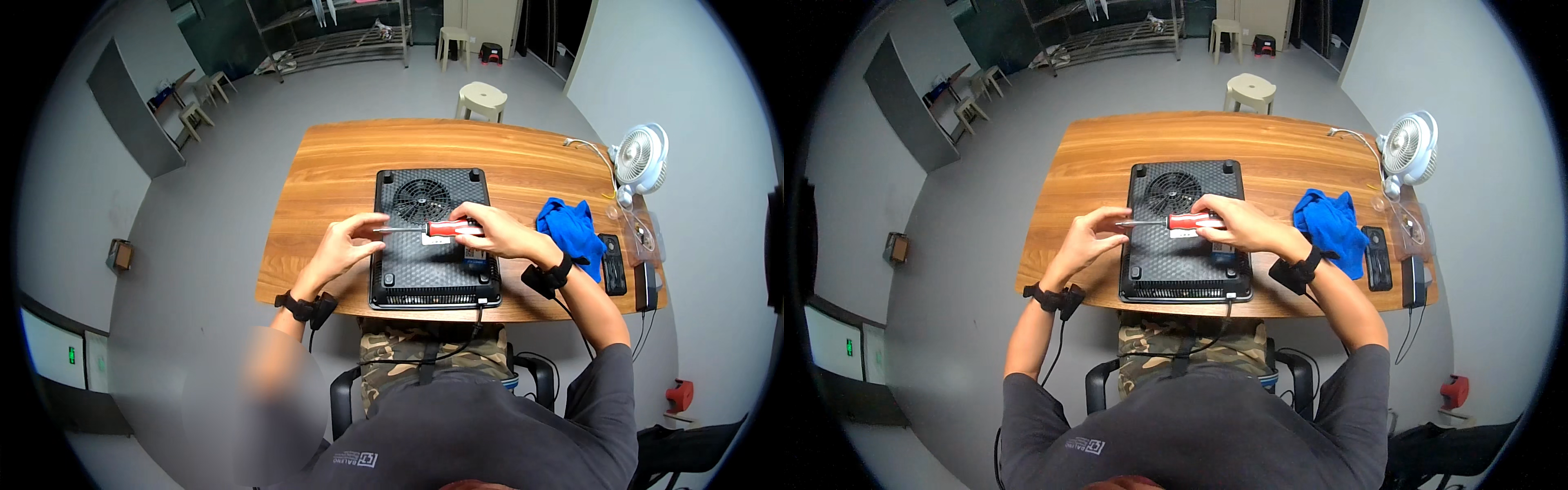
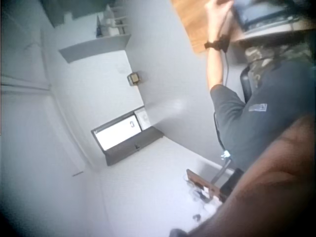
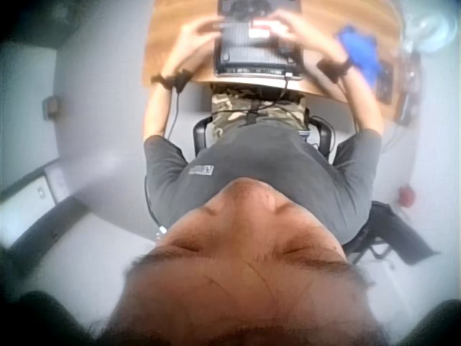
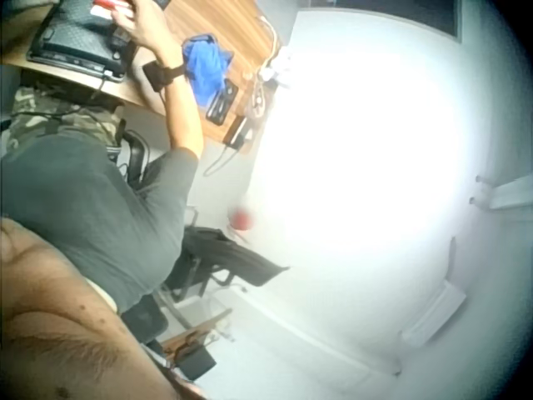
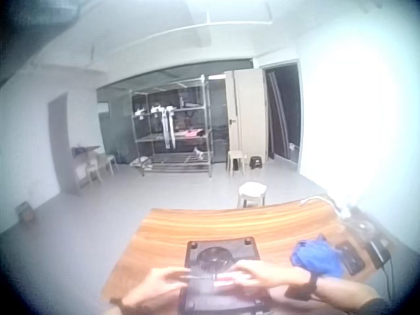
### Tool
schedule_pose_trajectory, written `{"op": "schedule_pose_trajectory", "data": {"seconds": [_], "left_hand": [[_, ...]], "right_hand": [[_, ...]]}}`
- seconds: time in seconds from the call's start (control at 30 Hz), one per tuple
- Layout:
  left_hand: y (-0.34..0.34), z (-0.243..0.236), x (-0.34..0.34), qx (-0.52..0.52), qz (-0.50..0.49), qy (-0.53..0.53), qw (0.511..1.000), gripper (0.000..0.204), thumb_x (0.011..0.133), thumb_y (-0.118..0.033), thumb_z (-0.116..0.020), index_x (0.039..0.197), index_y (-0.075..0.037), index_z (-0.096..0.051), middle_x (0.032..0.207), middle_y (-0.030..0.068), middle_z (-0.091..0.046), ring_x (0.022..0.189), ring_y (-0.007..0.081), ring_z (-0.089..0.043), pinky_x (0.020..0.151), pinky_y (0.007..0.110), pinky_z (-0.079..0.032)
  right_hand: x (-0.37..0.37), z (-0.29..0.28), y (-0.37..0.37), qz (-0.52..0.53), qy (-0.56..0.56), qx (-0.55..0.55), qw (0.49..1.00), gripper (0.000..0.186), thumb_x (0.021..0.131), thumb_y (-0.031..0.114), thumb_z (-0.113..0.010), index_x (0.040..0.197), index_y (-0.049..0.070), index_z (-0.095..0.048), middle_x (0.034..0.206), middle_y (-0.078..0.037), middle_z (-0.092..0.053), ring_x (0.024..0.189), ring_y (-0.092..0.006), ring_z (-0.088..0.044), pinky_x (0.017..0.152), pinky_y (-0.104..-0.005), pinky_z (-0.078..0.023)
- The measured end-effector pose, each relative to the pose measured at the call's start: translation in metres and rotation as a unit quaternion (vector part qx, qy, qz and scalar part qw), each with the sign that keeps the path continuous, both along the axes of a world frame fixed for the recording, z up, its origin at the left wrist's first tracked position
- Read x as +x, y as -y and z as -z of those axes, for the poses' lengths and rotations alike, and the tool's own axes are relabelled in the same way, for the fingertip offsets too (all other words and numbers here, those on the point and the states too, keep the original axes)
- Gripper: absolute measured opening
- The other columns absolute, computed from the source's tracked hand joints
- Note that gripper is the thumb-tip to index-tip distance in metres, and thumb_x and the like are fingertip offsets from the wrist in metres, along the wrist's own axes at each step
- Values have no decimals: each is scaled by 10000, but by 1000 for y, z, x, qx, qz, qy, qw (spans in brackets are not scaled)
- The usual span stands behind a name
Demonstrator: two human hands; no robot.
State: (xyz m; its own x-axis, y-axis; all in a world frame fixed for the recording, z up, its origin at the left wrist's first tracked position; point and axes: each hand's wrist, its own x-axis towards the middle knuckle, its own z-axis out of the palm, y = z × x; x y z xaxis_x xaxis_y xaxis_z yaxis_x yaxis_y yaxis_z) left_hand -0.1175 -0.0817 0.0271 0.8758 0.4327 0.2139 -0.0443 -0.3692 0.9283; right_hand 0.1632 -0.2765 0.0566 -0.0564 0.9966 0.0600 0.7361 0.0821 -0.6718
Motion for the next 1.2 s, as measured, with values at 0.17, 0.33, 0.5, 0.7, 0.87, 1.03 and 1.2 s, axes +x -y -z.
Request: {"op": "schedule_pose_trajectory", "data": {"seconds": [0.17,0.33,0.5,0.7,0.87,1.03,1.2], "left_hand": [[-19,12,-9,105,20,-113,988,641,899,-207,-757,1482,-88,-520,1549,143,-487,1435,301,-459,1173,452,-403],[-22,25,1,239,78,-138,958,725,888,-305,-779,1526,-139,-479,1661,178,-286,1540,360,-258,1245,462,-267],[-28,43,9,254,114,-179,944,831,817,-405,-839,1528,-162,-485,1688,184,-206,1556,380,-197,1249,461,-260],[-28,43,8,222,118,-183,950,780,796,-329,-841,1490,-148,-536,1687,171,-221,1544,367,-239,1235,454,-300],[-31,45,8,198,118,-186,955,880,734,-335,-889,1510,-167,-510,1697,157,-190,1550,373,-214,1241,471,-300],[-30,47,9,144,113,-157,970,797,751,-368,-870,1447,-129,-563,1685,201,-198,1549,396,-196,1244,478,-282],[-37,60,10,172,132,-152,964,707,782,-354,-845,1407,-129,-602,1687,206,-195,1551,404,-186,1239,471,-282]], "right_hand": [[-1,-15,2,-6,27,35,999,388,915,303,-735,1183,57,-601,1040,-169,-680,950,-339,-673,822,-419,-533],[-5,-40,-2,-42,77,55,995,391,850,192,-791,1169,39,-623,1014,-151,-690,901,-304,-681,784,-387,-540],[-23,-64,-17,-120,119,63,984,364,851,231,-790,1132,55,-640,1024,-133,-691,943,-341,-674,796,-413,-539],[-63,-87,-41,-222,190,66,954,342,818,183,-802,1106,68,-658,1013,-126,-663,945,-359,-676,783,-438,-566],[-103,-90,-61,-316,242,93,913,323,807,209,-800,1077,89,-669,1035,-105,-656,968,-313,-667,771,-423,-573],[-124,-84,-75,-342,311,115,879,280,800,186,-788,1040,76,-693,1002,-104,-655,853,-294,-698,702,-414,-586],[-134,-82,-79,-354,334,124,864,262,819,183,-763,1035,51,-693,979,-106,-650,836,-285,-699,692,-401,-591]]}}
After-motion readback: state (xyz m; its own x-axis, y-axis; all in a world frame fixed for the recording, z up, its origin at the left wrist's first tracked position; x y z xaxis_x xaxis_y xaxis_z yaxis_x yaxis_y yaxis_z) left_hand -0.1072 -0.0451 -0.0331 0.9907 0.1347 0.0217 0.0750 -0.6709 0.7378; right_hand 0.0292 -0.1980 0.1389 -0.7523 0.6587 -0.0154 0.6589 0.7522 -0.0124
